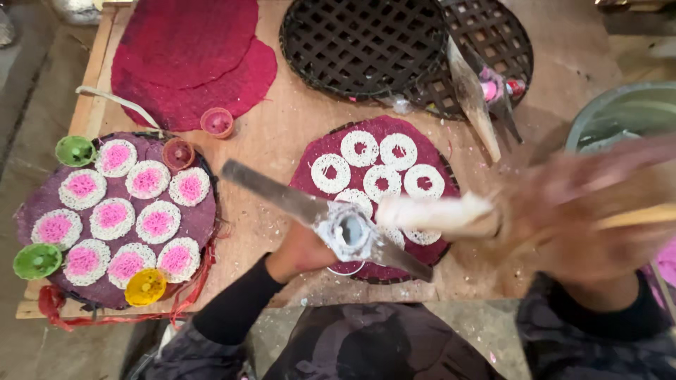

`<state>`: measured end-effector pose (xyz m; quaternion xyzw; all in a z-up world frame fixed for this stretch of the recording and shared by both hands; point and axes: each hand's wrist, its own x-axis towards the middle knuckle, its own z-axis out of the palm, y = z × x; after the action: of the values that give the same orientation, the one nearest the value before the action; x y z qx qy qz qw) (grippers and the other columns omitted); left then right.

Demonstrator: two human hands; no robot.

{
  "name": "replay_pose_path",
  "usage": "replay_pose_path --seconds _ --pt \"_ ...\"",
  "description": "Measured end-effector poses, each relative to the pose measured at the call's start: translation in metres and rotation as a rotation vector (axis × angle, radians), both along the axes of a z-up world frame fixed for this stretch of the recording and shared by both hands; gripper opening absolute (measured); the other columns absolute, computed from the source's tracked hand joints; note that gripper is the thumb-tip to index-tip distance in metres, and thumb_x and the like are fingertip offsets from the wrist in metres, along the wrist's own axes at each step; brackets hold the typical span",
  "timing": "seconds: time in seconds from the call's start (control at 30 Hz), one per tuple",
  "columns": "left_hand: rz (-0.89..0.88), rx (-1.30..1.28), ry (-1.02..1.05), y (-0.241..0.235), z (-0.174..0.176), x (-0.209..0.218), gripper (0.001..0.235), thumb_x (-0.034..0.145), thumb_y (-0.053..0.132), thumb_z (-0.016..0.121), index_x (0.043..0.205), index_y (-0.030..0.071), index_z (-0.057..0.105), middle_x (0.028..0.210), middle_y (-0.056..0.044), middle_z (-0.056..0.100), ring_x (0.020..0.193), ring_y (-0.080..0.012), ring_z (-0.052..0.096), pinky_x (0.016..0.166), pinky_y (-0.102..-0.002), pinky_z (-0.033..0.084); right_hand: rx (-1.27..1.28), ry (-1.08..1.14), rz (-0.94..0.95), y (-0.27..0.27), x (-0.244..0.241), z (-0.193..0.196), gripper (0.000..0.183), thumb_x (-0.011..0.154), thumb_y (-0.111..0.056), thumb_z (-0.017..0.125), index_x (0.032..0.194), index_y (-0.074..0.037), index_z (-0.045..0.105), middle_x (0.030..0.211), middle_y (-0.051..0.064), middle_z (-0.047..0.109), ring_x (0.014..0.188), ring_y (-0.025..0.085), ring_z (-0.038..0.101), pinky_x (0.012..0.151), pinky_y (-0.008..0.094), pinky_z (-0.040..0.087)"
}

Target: The person applies a white paste onto round mats using a wooden tool and adds pink and white paste from a bowl by hand.

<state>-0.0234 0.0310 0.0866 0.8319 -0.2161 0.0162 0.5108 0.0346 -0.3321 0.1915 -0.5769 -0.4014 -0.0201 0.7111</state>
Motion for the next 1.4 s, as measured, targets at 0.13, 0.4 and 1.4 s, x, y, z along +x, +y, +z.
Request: replay_pose_path --seconds 0.13,0.4,1.4 --pt "-0.126 -0.205 -0.014 -0.025 -0.016 -0.017 0.039 0.078 0.033 0.089 0.108 0.016 0.072 0.106 0.0 0.07 0.1 -0.0164 0.068 0.091 -0.035 0.055 0.422 0.175 0.244 -0.04 0.07 -0.028 0.027 0.105 -0.035 0.05 0.106 -0.013 0.067 0.087 0.006 0.07 0.076 0.027 0.07 0.076 0.047 0.059" --pt "-0.071 -1.027 -0.296 -0.056 -0.005 -0.004 0.027 0.084 0.016 0.088 0.104 0.016 0.069 0.117 0.001 0.061 0.115 -0.0165 0.059 0.103 -0.035 0.05 0.856 0.447 -0.198 0.096 0.027 -0.103 0.027 0.121 -0.029 0.049 0.102 -0.011 0.056 0.081 0.008 0.063 0.076 0.024 0.067 0.077 0.046 0.056" --pt "-0.474 -0.796 -0.085 0.111 -0.057 0.064 0.04 0.089 -0.002 0.072 0.124 -0.004 0.052 0.113 -0.016 0.07 0.116 -0.0315 0.067 0.089 -0.045 0.061 -1.847 0.356 -1.192 -0.211 0.035 -0.09 0.038 0.094 -0.041 0.068 0.114 -0.01 0.076 0.125 0.017 0.068 0.112 0.036 0.066 0.089 0.05 0.053"
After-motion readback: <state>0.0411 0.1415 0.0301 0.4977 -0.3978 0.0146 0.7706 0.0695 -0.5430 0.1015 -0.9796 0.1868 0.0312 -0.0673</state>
